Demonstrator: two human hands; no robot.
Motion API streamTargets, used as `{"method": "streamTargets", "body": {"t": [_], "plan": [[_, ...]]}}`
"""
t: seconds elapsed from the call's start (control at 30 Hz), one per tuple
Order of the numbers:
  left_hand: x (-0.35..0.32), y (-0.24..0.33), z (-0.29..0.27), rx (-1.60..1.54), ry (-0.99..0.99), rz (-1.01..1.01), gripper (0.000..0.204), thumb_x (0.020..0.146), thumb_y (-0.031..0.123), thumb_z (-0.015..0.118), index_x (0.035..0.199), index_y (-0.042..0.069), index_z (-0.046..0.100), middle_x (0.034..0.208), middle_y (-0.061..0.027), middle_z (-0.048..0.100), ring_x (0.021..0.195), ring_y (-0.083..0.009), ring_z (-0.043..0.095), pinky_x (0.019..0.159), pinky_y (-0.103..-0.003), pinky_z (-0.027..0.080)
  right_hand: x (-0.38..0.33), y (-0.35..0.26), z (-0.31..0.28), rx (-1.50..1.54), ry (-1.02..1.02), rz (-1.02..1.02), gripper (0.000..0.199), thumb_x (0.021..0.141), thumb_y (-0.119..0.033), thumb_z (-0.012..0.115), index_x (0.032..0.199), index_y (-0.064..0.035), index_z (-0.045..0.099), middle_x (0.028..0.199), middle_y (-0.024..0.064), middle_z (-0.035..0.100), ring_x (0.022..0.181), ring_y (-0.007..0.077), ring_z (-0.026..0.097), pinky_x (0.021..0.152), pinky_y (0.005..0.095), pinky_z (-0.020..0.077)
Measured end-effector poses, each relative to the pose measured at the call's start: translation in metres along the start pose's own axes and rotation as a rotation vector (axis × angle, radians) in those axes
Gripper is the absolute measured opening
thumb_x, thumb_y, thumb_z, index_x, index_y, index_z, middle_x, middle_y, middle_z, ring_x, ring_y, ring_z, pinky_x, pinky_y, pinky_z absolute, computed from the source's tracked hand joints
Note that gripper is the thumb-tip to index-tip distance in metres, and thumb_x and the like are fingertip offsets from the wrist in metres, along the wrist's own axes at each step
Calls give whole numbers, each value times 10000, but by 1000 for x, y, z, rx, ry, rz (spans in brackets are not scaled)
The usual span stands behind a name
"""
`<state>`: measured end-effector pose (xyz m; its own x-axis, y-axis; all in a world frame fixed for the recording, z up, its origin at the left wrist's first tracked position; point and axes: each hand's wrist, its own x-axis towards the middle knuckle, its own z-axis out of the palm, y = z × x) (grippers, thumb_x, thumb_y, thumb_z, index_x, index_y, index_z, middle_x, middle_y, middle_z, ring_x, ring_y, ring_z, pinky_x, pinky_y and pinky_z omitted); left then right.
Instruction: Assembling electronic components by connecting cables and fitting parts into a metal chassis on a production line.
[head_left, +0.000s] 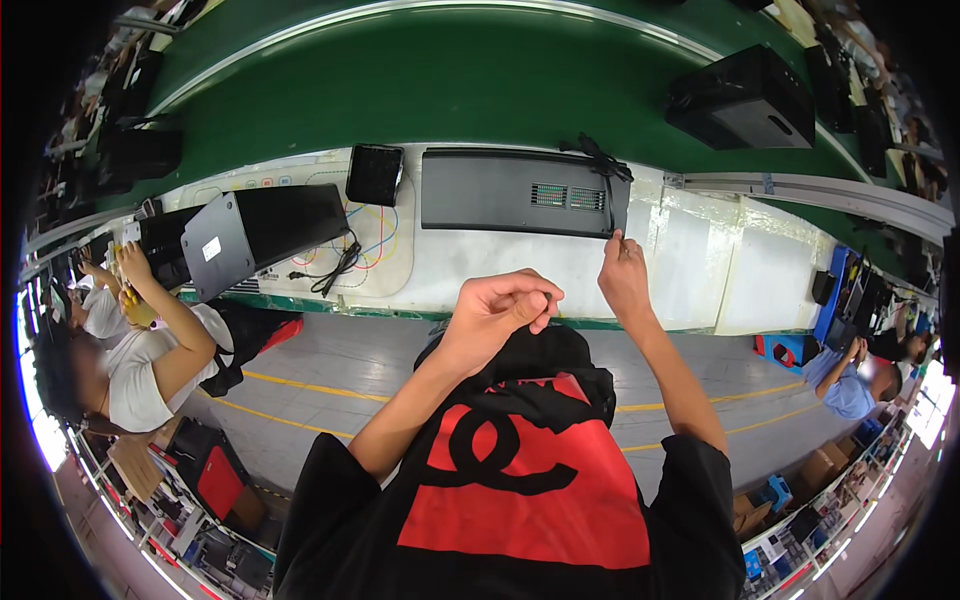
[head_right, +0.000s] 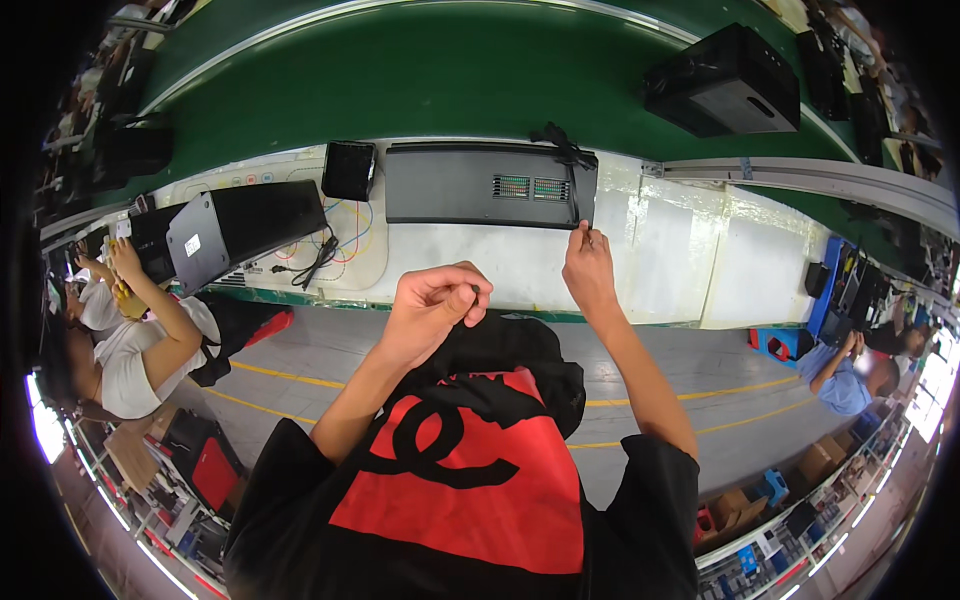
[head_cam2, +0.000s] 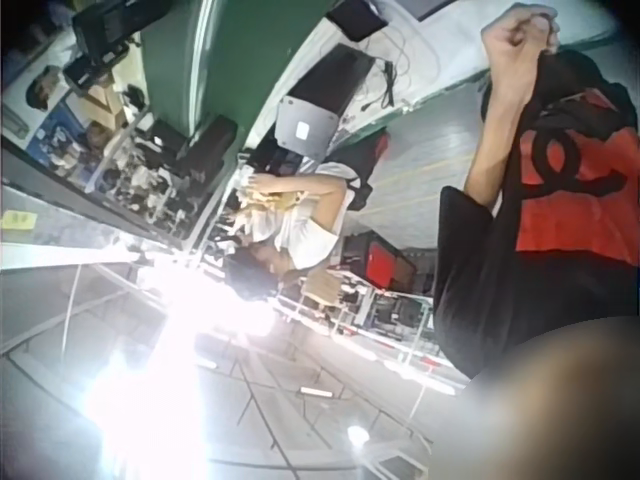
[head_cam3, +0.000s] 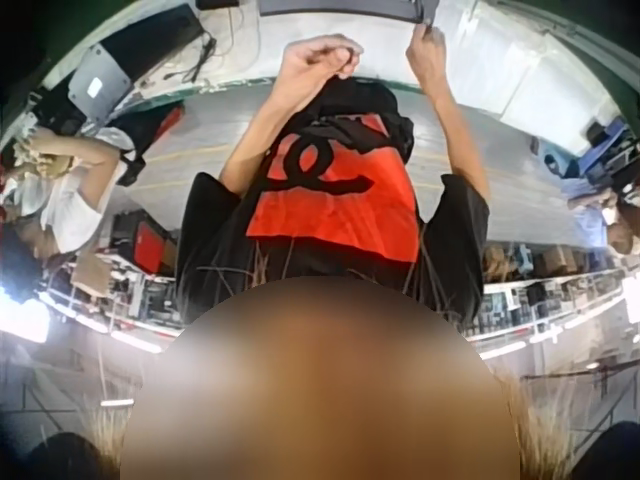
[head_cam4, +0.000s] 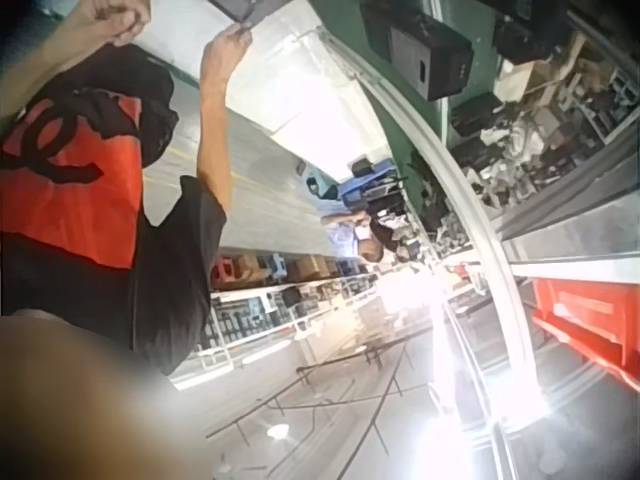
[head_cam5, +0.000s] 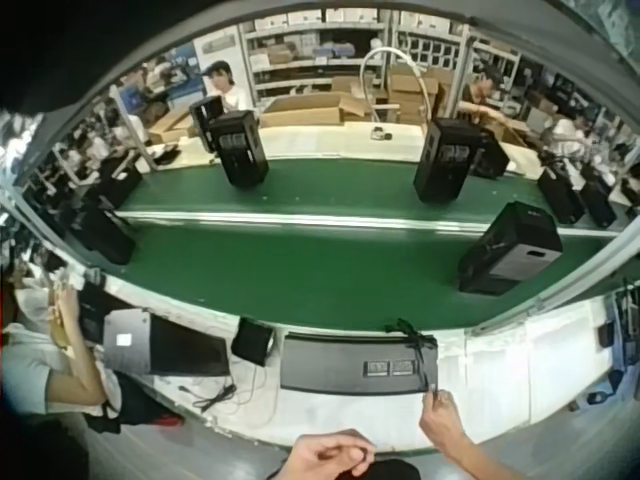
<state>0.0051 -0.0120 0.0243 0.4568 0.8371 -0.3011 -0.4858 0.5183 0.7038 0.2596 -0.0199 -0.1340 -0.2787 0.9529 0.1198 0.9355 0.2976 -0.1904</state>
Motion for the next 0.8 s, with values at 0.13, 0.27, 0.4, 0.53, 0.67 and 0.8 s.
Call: {"method": "streamTargets", "body": {"t": [0.13,0.27,0.4,0.53,0.67,0.8], "plan": [[0,4,1,11,-28,4,211,942,115,579,1020,-68,647,853,-67,601,698,-118,517,662,-246,452,0,-2,-2,-13,-10,33,352,741,100,511,1085,175,500,768,220,575,792,343,552,731,408,480],[2,1,-2,14,-40,9,206,946,111,572,1010,-70,645,853,-66,600,693,-118,513,657,-244,450,7,0,-1,-74,-66,32,224,698,113,510,922,127,523,851,269,599,817,348,561,788,392,477],[-1,-1,-3,35,-31,-20,207,948,119,568,991,-70,640,832,-67,584,681,-125,501,631,-242,424,21,-14,-47,321,-53,310,95,781,69,547,873,52,531,836,239,617,814,341,603,741,349,486],[3,-4,-9,183,1,-66,208,954,124,559,960,-67,639,822,-61,577,671,-113,490,607,-235,401,36,-77,-143,1113,141,385,162,796,56,627,825,-38,498,901,130,700,868,199,642,787,301,474],[0,-18,-13,242,-24,-74,207,963,121,544,938,-62,639,827,-48,585,674,-93,484,615,-226,403,41,-115,-176,929,94,113,262,729,74,705,791,-44,479,888,104,699,800,208,629,717,292,500],[2,-20,-14,265,-60,-118,197,965,114,540,909,-52,631,815,-34,580,676,-86,482,627,-226,415,38,-117,-170,822,131,105,264,721,68,721,774,-36,484,866,102,699,792,218,639,676,284,509]]}}
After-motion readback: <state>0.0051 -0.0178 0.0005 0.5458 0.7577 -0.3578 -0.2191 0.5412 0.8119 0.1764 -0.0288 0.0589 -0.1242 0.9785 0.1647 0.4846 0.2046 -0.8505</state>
